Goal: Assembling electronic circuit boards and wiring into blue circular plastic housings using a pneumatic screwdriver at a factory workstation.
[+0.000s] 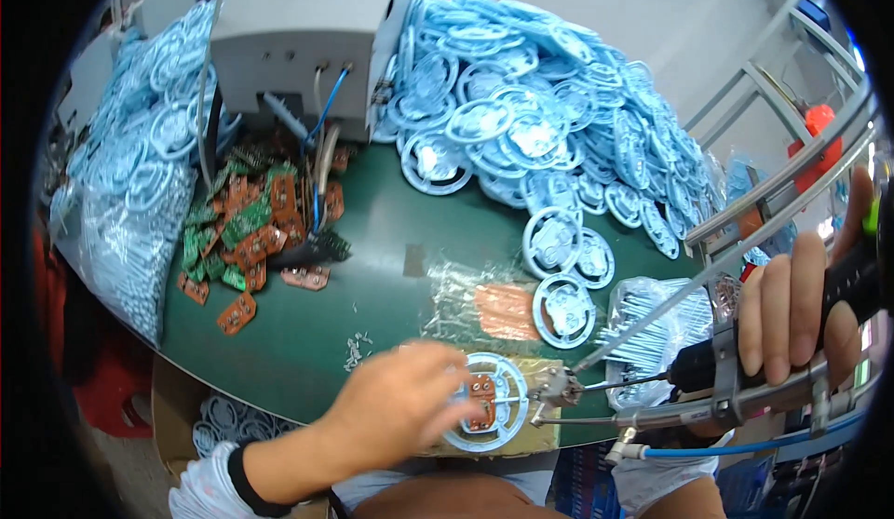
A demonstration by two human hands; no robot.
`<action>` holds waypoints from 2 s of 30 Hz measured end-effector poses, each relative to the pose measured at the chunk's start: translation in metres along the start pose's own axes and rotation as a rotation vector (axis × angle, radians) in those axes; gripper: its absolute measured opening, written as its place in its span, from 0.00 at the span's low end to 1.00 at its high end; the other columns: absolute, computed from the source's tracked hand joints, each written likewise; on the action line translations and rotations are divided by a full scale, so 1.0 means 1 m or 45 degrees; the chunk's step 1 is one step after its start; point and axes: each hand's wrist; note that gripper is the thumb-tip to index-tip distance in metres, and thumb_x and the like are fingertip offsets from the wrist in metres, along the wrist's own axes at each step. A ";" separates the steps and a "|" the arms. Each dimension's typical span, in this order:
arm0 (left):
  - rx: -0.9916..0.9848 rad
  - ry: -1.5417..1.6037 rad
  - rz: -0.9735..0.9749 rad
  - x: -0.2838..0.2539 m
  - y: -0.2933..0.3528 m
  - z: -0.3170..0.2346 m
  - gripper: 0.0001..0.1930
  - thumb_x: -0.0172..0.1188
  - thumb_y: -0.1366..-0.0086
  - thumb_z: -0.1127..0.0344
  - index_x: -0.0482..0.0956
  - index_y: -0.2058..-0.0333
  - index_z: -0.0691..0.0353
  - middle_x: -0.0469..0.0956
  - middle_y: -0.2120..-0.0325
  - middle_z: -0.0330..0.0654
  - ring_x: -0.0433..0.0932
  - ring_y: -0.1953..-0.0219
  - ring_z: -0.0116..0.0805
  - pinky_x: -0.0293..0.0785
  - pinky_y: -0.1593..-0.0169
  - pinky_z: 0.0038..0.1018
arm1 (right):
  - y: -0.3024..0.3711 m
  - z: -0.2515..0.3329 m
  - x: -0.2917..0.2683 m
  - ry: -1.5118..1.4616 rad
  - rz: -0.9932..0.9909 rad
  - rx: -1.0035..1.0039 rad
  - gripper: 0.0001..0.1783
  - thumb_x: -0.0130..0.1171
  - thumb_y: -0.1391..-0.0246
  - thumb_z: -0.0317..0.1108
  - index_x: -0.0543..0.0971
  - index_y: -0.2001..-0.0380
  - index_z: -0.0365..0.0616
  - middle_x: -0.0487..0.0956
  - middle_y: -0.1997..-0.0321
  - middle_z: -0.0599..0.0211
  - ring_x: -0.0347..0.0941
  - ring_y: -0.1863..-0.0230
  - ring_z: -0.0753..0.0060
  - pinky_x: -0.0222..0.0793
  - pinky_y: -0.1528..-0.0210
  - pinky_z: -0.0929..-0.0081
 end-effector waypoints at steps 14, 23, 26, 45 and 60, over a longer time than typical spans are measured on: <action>-0.581 0.128 -0.292 0.089 -0.163 0.088 0.16 0.67 0.44 0.57 0.82 0.67 0.67 0.82 0.72 0.52 0.83 0.71 0.43 0.78 0.64 0.35 | 0.005 -0.019 -0.023 0.491 -0.604 -0.017 0.47 0.62 0.48 0.43 0.53 0.34 0.30 0.79 0.61 0.54 0.78 0.60 0.68 0.73 0.54 0.70; 0.236 -0.144 -0.542 0.014 -0.035 -0.035 0.18 0.67 0.45 0.74 0.75 0.56 0.70 0.80 0.55 0.56 0.85 0.63 0.42 0.82 0.63 0.30 | 0.085 -0.073 0.050 -0.480 -0.636 0.862 0.26 0.54 0.38 0.31 0.64 0.39 0.38 0.78 0.51 0.52 0.77 0.55 0.65 0.79 0.61 0.71; 0.432 -0.266 -0.289 0.031 -0.005 -0.049 0.20 0.69 0.48 0.72 0.75 0.56 0.68 0.77 0.50 0.58 0.83 0.57 0.48 0.81 0.57 0.32 | 0.091 -0.100 0.072 -0.848 -0.709 0.934 0.28 0.56 0.38 0.32 0.63 0.37 0.39 0.78 0.50 0.54 0.77 0.52 0.65 0.79 0.59 0.72; -1.084 1.625 0.057 0.025 0.043 -0.015 0.16 0.62 0.35 0.72 0.79 0.49 0.69 0.80 0.55 0.44 0.79 0.55 0.28 0.76 0.49 0.24 | 0.127 -0.114 0.083 0.909 0.205 0.177 0.34 0.71 0.63 0.31 0.78 0.46 0.54 0.73 0.43 0.60 0.75 0.55 0.59 0.73 0.56 0.66; -0.802 1.835 0.047 0.030 0.041 -0.034 0.14 0.64 0.38 0.75 0.81 0.53 0.69 0.76 0.53 0.41 0.79 0.57 0.27 0.77 0.53 0.21 | 0.136 -0.092 0.088 0.791 0.017 0.075 0.34 0.73 0.67 0.27 0.81 0.49 0.54 0.74 0.44 0.58 0.75 0.65 0.70 0.74 0.67 0.77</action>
Point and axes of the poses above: each hand's wrist, its own y-axis away from the middle knuckle, its own x-axis out of the palm, z = x × y
